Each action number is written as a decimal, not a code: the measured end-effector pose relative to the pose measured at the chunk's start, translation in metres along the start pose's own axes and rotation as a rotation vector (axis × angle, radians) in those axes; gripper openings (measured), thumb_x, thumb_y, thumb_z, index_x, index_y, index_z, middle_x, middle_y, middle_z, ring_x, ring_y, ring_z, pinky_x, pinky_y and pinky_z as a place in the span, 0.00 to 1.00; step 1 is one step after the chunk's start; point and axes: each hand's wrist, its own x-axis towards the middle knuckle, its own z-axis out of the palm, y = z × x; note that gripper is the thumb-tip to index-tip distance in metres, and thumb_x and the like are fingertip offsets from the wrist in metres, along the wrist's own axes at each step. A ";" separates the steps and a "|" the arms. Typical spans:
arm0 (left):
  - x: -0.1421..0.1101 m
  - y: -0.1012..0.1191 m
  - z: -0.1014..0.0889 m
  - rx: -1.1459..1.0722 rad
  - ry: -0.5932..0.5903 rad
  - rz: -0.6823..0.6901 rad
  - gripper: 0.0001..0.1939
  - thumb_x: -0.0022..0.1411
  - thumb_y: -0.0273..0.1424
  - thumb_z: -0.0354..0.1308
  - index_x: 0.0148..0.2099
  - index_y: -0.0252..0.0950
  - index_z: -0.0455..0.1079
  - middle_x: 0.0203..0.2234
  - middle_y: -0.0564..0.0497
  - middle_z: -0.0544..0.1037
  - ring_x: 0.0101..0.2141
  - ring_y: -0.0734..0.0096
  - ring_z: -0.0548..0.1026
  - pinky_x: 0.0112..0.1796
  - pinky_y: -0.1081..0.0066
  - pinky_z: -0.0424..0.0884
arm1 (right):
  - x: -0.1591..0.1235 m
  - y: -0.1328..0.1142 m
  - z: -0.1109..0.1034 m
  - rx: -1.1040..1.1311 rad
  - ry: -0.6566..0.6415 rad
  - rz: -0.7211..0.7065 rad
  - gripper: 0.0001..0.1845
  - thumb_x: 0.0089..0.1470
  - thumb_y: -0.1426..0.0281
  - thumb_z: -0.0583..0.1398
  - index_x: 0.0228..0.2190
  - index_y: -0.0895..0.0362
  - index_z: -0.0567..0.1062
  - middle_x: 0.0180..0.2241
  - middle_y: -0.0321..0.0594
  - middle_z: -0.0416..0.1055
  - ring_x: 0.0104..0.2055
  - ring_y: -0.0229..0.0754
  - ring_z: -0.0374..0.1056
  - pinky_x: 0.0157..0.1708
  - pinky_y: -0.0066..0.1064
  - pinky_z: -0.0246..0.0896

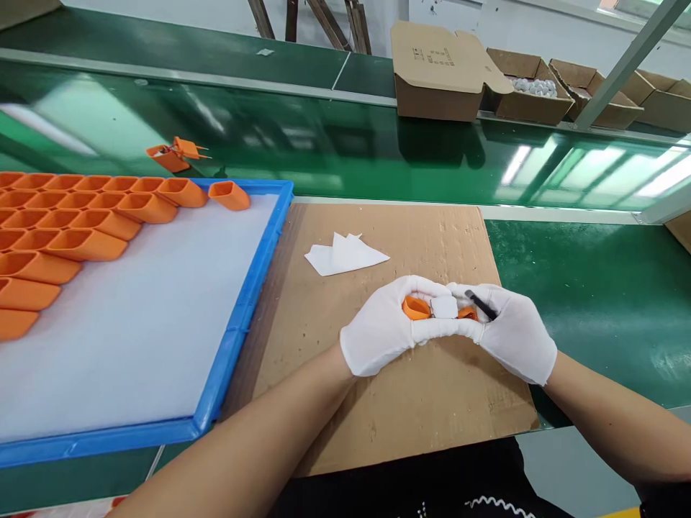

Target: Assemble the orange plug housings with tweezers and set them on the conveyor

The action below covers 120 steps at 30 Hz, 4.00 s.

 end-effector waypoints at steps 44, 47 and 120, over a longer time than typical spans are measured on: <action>0.002 -0.007 0.003 -0.132 -0.166 -0.097 0.30 0.59 0.61 0.53 0.26 0.37 0.66 0.11 0.58 0.60 0.15 0.79 0.54 0.19 0.73 0.49 | -0.003 -0.012 0.000 0.188 -0.104 0.209 0.09 0.51 0.61 0.62 0.31 0.53 0.77 0.28 0.34 0.73 0.30 0.38 0.65 0.33 0.33 0.61; 0.001 -0.009 0.008 -0.085 -0.067 -0.091 0.25 0.56 0.53 0.64 0.26 0.37 0.64 0.12 0.58 0.64 0.16 0.79 0.58 0.20 0.74 0.51 | -0.006 -0.012 0.004 0.126 -0.024 0.092 0.07 0.52 0.64 0.62 0.26 0.53 0.76 0.24 0.32 0.69 0.27 0.36 0.62 0.31 0.32 0.60; -0.004 -0.010 -0.021 -0.108 -0.093 0.168 0.16 0.60 0.36 0.66 0.51 0.43 0.77 0.44 0.48 0.80 0.38 0.65 0.76 0.38 0.65 0.74 | -0.014 0.003 -0.006 -0.537 0.292 -0.462 0.30 0.47 0.86 0.54 0.48 0.51 0.76 0.29 0.29 0.78 0.25 0.33 0.65 0.25 0.27 0.54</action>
